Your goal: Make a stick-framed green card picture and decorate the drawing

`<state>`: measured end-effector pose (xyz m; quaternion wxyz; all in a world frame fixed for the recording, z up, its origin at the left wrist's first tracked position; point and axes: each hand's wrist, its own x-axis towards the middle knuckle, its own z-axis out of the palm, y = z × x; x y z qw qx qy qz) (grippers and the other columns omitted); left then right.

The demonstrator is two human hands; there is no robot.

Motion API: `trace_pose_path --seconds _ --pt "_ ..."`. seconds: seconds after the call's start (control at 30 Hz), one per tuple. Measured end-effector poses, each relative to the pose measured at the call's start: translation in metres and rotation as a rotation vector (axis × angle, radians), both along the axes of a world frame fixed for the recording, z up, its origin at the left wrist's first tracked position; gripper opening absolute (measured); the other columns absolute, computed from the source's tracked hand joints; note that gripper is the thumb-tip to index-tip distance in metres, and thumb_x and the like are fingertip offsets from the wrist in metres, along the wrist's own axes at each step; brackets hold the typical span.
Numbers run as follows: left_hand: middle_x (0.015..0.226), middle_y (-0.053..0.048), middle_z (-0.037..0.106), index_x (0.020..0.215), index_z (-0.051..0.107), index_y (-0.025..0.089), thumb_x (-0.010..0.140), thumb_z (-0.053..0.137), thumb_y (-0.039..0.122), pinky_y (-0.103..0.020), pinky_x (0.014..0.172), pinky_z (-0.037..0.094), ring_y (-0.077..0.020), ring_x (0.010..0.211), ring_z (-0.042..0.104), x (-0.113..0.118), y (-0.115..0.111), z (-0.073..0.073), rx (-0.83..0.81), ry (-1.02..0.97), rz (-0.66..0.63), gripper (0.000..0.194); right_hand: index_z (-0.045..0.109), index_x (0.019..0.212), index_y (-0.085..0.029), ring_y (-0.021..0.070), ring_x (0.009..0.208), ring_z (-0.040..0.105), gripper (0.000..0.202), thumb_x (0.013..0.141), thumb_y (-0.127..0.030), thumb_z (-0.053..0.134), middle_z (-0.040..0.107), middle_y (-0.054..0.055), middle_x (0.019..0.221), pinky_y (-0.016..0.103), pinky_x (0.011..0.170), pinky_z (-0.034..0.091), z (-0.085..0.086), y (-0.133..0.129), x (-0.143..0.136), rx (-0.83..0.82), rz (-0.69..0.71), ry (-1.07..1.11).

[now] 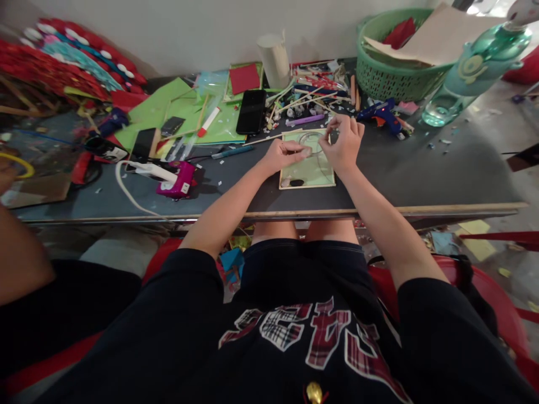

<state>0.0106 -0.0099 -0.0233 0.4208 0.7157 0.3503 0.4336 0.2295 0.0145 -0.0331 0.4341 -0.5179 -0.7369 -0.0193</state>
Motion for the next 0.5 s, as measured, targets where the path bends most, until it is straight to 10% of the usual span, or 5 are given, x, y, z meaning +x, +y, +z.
trace_pose_path --seconds 0.27,0.5 --pt "0.091 -0.004 0.084 0.095 0.088 0.032 0.072 0.091 0.029 -0.035 0.094 0.057 -0.0237 0.093 0.075 -0.004 -0.014 0.019 0.197 0.337 -0.341 0.024 0.066 0.088 -0.026 0.0311 0.101 0.065 0.007 0.083 -0.024 0.060 0.074 0.009 0.087 0.049 0.092 0.056 -0.007 0.003 -0.006 -0.169 0.178 -0.176" --pt "0.094 -0.005 0.084 0.094 0.089 0.032 0.074 0.094 0.037 -0.033 0.093 0.055 -0.0235 0.094 0.074 -0.007 -0.012 0.021 0.199 0.450 -0.406 0.021 0.066 0.085 -0.025 0.0301 0.100 0.066 0.014 0.078 -0.015 0.060 0.074 0.008 0.087 0.047 0.090 0.056 -0.001 0.000 -0.009 -0.187 0.173 -0.192"
